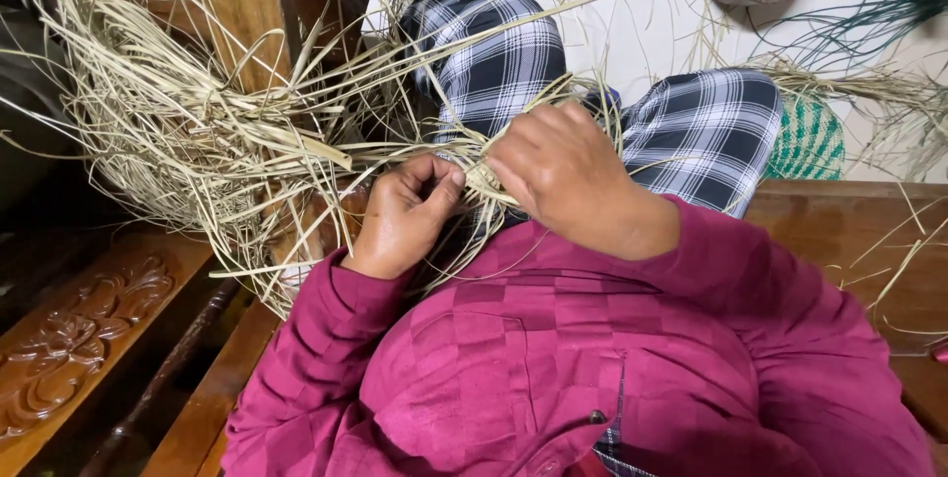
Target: A person is weaving dried straw into a coiled mat or basket, using their hands and a small wooden tool to guide the strands.
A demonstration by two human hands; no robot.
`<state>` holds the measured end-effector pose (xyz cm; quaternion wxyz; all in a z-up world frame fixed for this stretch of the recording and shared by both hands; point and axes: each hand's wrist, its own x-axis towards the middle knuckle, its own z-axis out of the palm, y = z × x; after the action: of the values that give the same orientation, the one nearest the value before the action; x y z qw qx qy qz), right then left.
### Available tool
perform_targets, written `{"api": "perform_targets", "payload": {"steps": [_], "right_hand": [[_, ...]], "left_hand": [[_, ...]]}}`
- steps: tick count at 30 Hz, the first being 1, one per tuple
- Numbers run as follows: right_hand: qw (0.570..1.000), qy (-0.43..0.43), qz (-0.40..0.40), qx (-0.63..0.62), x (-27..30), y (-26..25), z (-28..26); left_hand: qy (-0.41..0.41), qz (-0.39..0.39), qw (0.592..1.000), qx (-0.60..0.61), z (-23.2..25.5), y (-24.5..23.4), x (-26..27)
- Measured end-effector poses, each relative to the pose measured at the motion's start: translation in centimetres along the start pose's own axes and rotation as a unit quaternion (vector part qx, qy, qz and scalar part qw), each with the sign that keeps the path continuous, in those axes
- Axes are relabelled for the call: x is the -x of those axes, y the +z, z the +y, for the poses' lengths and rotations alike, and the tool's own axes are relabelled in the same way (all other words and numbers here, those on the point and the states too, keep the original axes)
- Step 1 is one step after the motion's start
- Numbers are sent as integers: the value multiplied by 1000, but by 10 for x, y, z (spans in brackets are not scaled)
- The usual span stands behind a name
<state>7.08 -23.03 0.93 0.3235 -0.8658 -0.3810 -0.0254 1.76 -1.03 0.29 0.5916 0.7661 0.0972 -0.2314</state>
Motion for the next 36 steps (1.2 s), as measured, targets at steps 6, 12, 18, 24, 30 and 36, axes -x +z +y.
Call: {"api": "perform_targets", "payload": {"steps": [6, 12, 18, 24, 30, 36], "right_hand": [[1000, 17, -9, 22, -2, 3, 5], [996, -43, 29, 74, -4, -15, -12], [992, 71, -47, -88, 10, -11, -22], [986, 112, -60, -105, 16, 2, -15], [962, 188, -91, -173, 20, 3, -6], [932, 232, -196, -200, -2, -41, -6]], "left_hand": [[-16, 23, 999, 22, -1, 6, -1], [-13, 52, 998, 41, -1, 15, -2], [-2, 42, 998, 38, -9, 24, -2], [34, 40, 998, 27, -9, 28, -3], [48, 27, 998, -10, -3, 30, -10], [17, -2, 1000, -27, -4, 34, -15]]}}
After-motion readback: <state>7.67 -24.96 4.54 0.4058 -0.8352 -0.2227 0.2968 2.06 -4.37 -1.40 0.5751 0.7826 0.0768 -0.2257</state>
